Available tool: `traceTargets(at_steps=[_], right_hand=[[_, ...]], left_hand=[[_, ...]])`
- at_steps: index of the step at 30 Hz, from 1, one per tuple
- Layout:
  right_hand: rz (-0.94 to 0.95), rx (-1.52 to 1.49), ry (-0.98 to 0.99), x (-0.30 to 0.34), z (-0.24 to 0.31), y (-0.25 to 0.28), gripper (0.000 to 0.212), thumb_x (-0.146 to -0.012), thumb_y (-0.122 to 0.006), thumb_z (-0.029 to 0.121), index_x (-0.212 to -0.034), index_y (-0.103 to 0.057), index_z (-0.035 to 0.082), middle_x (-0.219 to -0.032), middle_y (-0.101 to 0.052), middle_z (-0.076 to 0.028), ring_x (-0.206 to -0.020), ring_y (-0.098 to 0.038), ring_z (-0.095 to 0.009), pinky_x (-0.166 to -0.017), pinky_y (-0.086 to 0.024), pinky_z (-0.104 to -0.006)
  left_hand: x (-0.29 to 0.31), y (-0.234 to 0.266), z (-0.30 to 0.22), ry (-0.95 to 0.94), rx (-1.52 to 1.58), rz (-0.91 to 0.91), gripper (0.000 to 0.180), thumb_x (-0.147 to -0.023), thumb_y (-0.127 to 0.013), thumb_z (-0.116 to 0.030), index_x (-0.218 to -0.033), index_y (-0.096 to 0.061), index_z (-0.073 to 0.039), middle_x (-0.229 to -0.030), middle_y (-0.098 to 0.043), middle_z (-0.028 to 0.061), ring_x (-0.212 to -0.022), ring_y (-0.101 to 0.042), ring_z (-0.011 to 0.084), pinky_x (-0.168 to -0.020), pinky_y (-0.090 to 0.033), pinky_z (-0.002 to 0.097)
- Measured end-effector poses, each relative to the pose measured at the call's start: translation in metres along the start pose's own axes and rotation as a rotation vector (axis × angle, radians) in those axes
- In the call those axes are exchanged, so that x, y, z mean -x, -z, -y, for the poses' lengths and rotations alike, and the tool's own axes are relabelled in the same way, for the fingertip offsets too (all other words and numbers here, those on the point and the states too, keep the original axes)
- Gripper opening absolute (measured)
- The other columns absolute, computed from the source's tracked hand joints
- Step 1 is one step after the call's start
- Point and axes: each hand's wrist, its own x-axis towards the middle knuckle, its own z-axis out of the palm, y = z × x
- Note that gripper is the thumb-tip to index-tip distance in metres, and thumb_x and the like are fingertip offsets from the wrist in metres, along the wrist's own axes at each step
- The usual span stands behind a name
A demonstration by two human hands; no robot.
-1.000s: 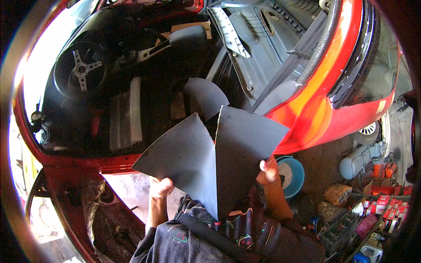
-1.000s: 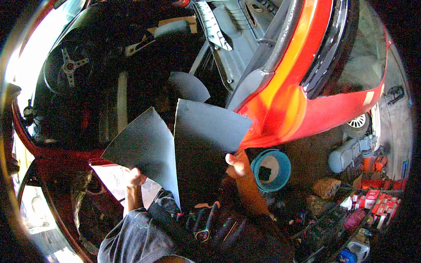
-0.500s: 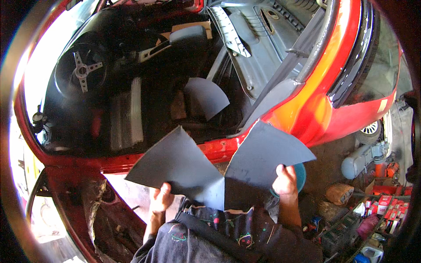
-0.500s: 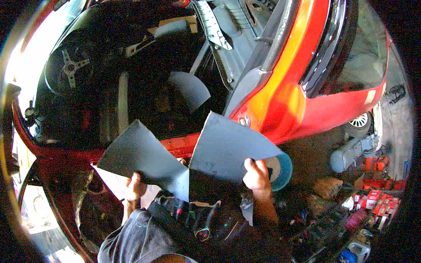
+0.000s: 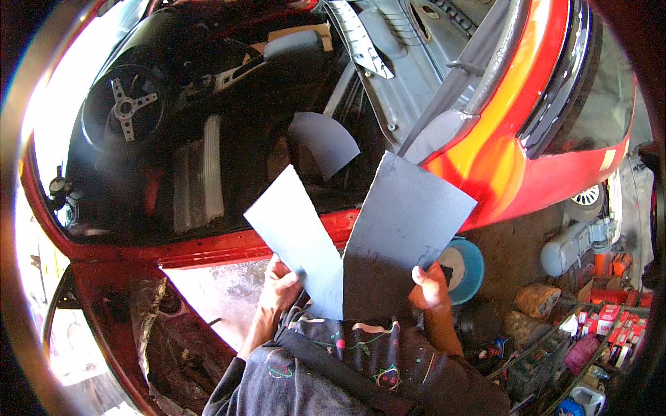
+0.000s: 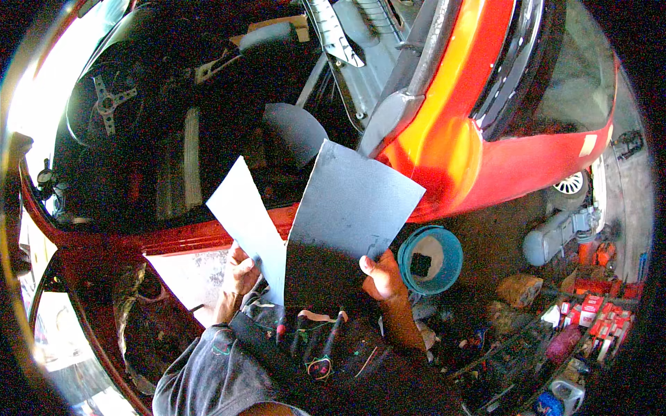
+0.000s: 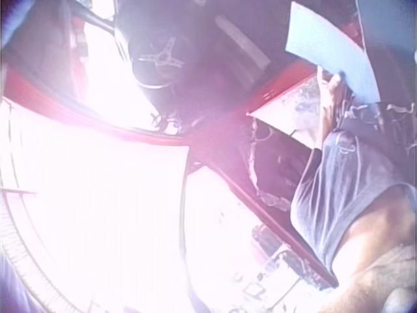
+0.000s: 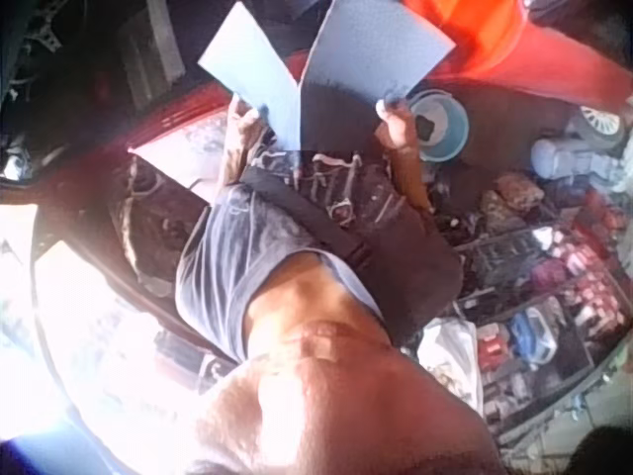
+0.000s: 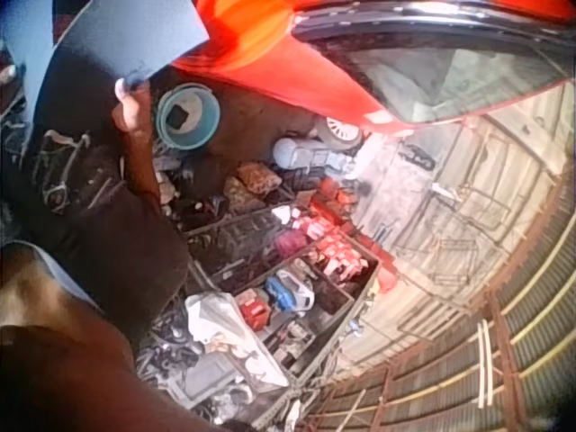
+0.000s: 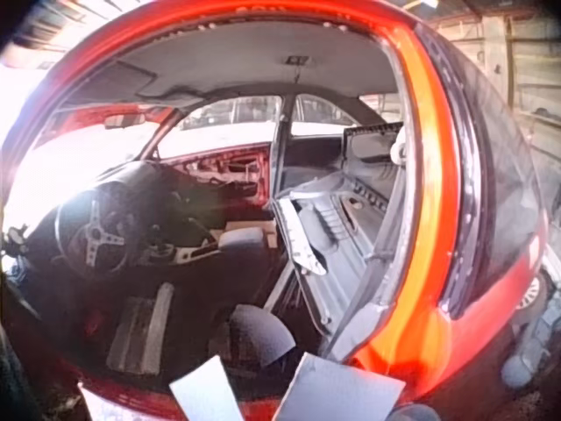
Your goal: The person repeatedly tears sheets of sandpaper by hand into smaller pieces. They peel off the backing paper and place the torn pieces inside the open trunk of a red car.
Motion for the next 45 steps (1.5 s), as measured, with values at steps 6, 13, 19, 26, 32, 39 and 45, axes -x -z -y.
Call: traceTargets(at_steps=[6, 13, 19, 26, 32, 39, 45], right_hand=[[-0.221, 0.335, -0.059, -0.003, 0.023, -0.011, 0.035, -0.087, -0.052, 0.018, -0.117, -0.049, 0.000, -0.113, -0.053, -0.006, -0.106, -0.046, -0.018, -0.095, -0.030, -0.0326], [-0.286, 0.277, 0.152, 0.011, 0.057, -0.002, 0.034, -0.083, -0.055, 0.012, -0.114, -0.051, -0.003, -0.109, -0.056, -0.008, -0.101, -0.049, -0.018, -0.091, -0.034, -0.0333], [-0.679, 0.231, 0.530, 0.020, 0.105, 0.014, 0.041, -0.086, -0.051, 0.010, -0.123, -0.040, -0.005, -0.117, -0.050, -0.013, -0.103, -0.048, -0.021, -0.086, -0.039, -0.0327], [-0.228, 0.368, 0.238, -0.011, 0.069, 0.006, 0.037, -0.076, -0.058, 0.005, -0.110, -0.051, -0.005, -0.104, -0.056, -0.008, -0.093, -0.052, -0.016, -0.084, -0.039, -0.0305], [-0.350, 0.357, -0.076, -0.100, -0.009, -0.043, 0.028, -0.080, -0.063, 0.015, -0.102, -0.056, -0.001, -0.096, -0.058, -0.004, -0.090, -0.052, -0.014, -0.082, -0.039, -0.0263], [-0.194, 0.477, -0.047, -0.176, -0.109, -0.093, 0.021, -0.084, -0.058, 0.019, -0.095, -0.058, 0.001, -0.080, -0.058, -0.001, -0.069, -0.050, -0.009, -0.061, -0.041, -0.0262], [-0.129, 0.977, -0.138, -0.195, -0.173, -0.142, 0.054, -0.080, -0.064, 0.022, -0.121, -0.041, -0.004, -0.113, -0.053, -0.018, -0.104, -0.050, -0.025, -0.089, -0.039, -0.0346]], left_hand=[[-0.011, -0.029, 0.002, -0.208, -0.205, -0.199, 0.032, -0.085, -0.054, -0.010, -0.115, -0.045, -0.003, -0.112, -0.054, 0.0084, -0.103, -0.050, 0.0184, -0.094, -0.035, 0.0339], [0.008, -0.023, -0.026, -0.574, -0.791, -0.310, 0.029, -0.088, -0.053, -0.011, -0.114, -0.049, 0.001, -0.107, -0.057, 0.0076, -0.099, -0.050, 0.0158, -0.090, -0.035, 0.0284], [0.029, 0.046, -0.095, -0.753, -0.849, -0.765, 0.038, -0.090, -0.051, -0.021, -0.120, -0.044, 0.001, -0.108, -0.056, 0.0105, -0.092, -0.052, 0.0196, -0.083, -0.041, 0.0319], [0.010, 0.210, -0.071, -0.385, -1.147, -0.966, 0.041, -0.088, -0.050, -0.015, -0.122, -0.041, 0.005, -0.122, -0.048, 0.0183, -0.114, -0.044, 0.0272, -0.097, -0.031, 0.0340], [-0.066, 0.278, -0.069, -0.342, -1.333, -1.007, 0.046, -0.085, -0.056, -0.022, -0.116, -0.042, 0.009, -0.109, -0.055, 0.0221, -0.101, -0.053, 0.0306, -0.085, -0.041, 0.0362], [-0.114, 0.217, -0.077, 0.173, -1.019, -0.333, 0.069, -0.084, -0.051, -0.049, -0.124, -0.039, 0.006, -0.118, -0.053, 0.0206, -0.101, -0.054, 0.0302, -0.085, -0.042, 0.0386], [-0.136, 0.160, -0.083, 0.145, -0.881, 0.020, 0.062, -0.078, -0.064, -0.025, -0.125, -0.039, 0.004, -0.117, -0.053, 0.0209, -0.109, -0.051, 0.0297, -0.090, -0.040, 0.0357]])
